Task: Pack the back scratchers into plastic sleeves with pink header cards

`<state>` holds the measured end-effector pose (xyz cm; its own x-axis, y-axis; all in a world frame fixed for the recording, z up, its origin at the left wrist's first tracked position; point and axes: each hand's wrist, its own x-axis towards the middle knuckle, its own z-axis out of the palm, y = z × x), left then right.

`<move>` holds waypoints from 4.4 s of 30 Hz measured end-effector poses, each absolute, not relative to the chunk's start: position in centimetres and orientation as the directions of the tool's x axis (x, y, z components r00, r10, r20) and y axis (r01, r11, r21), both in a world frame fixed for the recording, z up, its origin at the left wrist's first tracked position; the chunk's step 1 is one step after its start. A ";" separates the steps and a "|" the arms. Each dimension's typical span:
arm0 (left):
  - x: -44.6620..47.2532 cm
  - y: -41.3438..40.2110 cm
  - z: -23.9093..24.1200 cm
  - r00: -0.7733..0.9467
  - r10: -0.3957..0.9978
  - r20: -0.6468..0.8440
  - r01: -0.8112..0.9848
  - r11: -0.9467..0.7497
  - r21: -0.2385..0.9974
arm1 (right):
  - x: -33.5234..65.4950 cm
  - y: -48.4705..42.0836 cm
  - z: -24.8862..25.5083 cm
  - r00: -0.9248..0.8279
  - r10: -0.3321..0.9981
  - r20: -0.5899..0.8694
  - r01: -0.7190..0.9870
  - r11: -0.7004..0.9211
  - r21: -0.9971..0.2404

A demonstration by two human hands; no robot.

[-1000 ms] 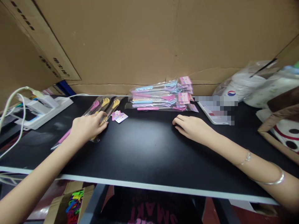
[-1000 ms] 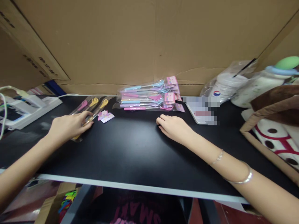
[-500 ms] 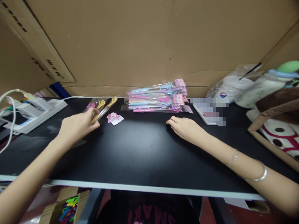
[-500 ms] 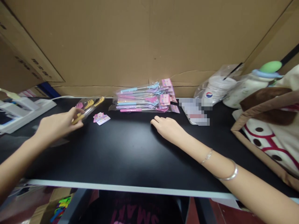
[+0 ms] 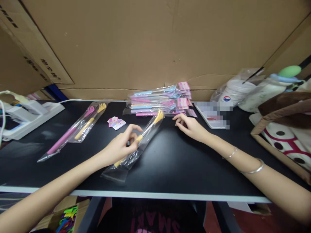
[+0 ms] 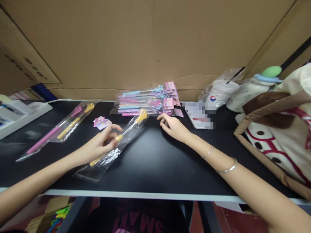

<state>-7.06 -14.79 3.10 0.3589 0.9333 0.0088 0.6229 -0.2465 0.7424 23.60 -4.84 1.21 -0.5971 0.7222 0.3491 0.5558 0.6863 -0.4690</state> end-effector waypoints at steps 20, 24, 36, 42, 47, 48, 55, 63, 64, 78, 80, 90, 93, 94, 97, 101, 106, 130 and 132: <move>-1.3 -13.0 4.2 0.706 0.668 -0.235 0.438 -0.152 0.886 | 22.4 -6.2 1.6 -0.615 0.709 0.344 0.579 0.703 -0.413; -1.0 -14.1 4.8 0.684 0.722 -0.104 0.611 -0.488 0.623 | 21.9 -6.9 1.8 -0.642 0.688 0.338 0.589 0.725 -0.356; -2.2 -7.4 3.8 0.628 0.699 0.342 0.754 -0.655 -0.046 | 21.5 -7.3 1.5 -0.731 0.606 0.313 0.538 0.794 -0.282; -1.4 -2.4 3.0 0.640 0.700 0.317 0.756 -0.648 -0.096 | 21.6 -7.2 1.5 -0.754 0.579 0.311 0.512 0.814 -0.273; -0.5 -1.3 2.9 0.645 0.705 0.294 0.756 -0.645 -0.113 | 21.7 -7.2 1.5 -0.752 0.584 0.307 0.514 0.810 -0.282; -0.4 -1.2 2.8 0.636 0.712 0.297 0.764 -0.636 -0.111 | 21.7 -7.2 1.5 -0.751 0.586 0.305 0.514 0.808 -0.288; -0.2 -1.0 2.6 0.490 0.771 0.406 0.793 -0.588 0.161 | 21.7 -7.0 1.2 -0.735 0.604 0.307 0.486 0.786 -0.383; -0.4 -0.4 2.0 0.370 0.832 0.415 0.606 -0.554 0.571 | 21.8 -5.3 1.2 -0.630 0.655 0.417 0.496 0.753 -0.433; -0.4 -0.3 1.8 0.372 0.828 0.419 0.574 -0.560 0.598 | 21.8 -5.0 1.2 -0.610 0.662 0.435 0.506 0.748 -0.430; -0.5 0.3 1.5 0.424 0.817 0.390 0.341 -0.543 0.767 | 20.0 -0.2 1.0 -0.396 0.827 0.398 0.356 0.538 -0.764; -0.5 0.3 1.4 0.437 0.810 0.391 0.334 -0.550 0.766 | 20.0 -0.2 0.9 -0.407 0.817 0.408 0.376 0.558 -0.740; -0.4 0.5 0.9 0.398 0.788 0.469 0.329 -0.600 0.729 | 19.8 -1.2 0.1 -0.405 0.774 0.487 0.455 0.632 -0.627; -0.3 0.4 0.9 0.391 0.781 0.487 0.310 -0.610 0.730 | 19.9 -1.2 0.0 -0.399 0.759 0.515 0.449 0.651 -0.612; -0.3 0.4 0.8 0.388 0.781 0.489 0.309 -0.610 0.730 | 19.9 -1.2 -0.1 -0.399 0.754 0.521 0.451 0.657 -0.605; -0.2 0.2 0.9 0.379 0.783 0.494 0.326 -0.612 0.720 | 19.9 -1.2 -0.1 -0.406 0.742 0.533 0.470 0.670 -0.575; -0.2 0.0 0.8 0.377 0.769 0.516 0.359 -0.635 0.684 | 19.8 -1.2 -0.2 -0.432 0.718 0.545 0.489 0.694 -0.528; 0.0 -0.2 0.8 0.379 0.760 0.528 0.344 -0.645 0.683 | 19.7 -1.2 -0.3 -0.463 0.699 0.545 0.507 0.713 -0.484; -0.1 -1.1 1.9 0.335 0.796 0.505 0.526 -0.602 0.600 | 19.6 -1.9 -0.4 -0.499 0.696 0.516 0.520 0.717 -0.464; -0.4 -1.2 2.8 0.350 0.788 0.507 0.509 -0.614 0.603 | 19.6 -1.8 -0.4 -0.501 0.697 0.514 0.526 0.716 -0.459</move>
